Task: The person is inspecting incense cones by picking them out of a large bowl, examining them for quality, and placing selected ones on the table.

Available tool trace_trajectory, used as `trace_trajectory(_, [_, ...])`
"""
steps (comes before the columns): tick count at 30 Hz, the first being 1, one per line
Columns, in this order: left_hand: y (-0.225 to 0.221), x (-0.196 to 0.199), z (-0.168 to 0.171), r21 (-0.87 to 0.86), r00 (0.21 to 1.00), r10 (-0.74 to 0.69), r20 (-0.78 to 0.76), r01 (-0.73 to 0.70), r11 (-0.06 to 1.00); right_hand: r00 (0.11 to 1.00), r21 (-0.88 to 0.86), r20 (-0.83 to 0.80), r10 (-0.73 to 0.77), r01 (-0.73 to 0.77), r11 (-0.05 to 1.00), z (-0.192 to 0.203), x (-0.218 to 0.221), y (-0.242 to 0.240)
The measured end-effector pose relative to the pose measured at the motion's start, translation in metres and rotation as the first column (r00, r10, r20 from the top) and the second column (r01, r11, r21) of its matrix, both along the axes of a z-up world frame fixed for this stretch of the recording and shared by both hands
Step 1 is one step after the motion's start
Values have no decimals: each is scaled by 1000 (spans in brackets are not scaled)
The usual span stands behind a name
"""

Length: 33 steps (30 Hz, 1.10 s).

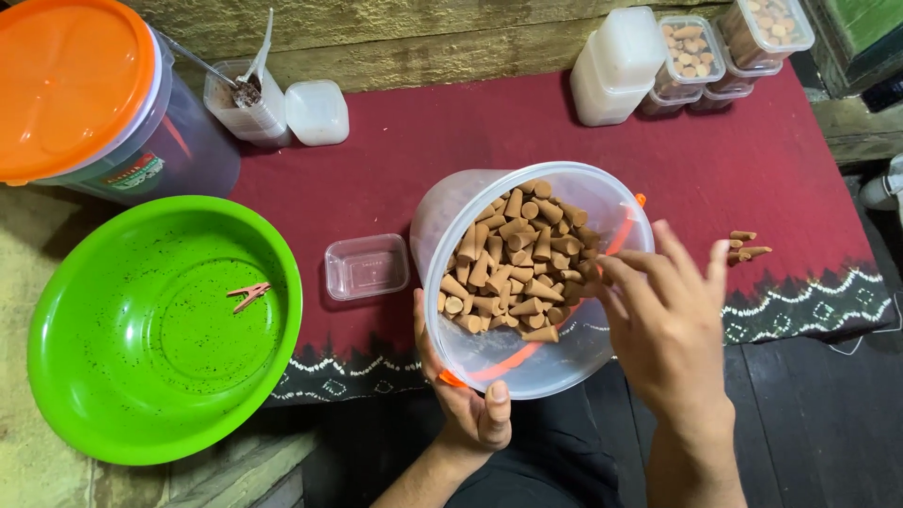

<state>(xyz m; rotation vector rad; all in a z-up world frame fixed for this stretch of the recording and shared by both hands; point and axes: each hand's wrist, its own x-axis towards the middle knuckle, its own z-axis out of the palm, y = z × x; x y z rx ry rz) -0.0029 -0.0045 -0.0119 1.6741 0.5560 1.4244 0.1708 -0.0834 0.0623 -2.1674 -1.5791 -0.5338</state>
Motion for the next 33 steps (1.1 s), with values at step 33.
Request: trace_trajectory(33, [5, -3, 0, 24, 1000, 11, -5, -11, 1000, 636, 235, -634, 440, -384, 893, 34, -28, 14])
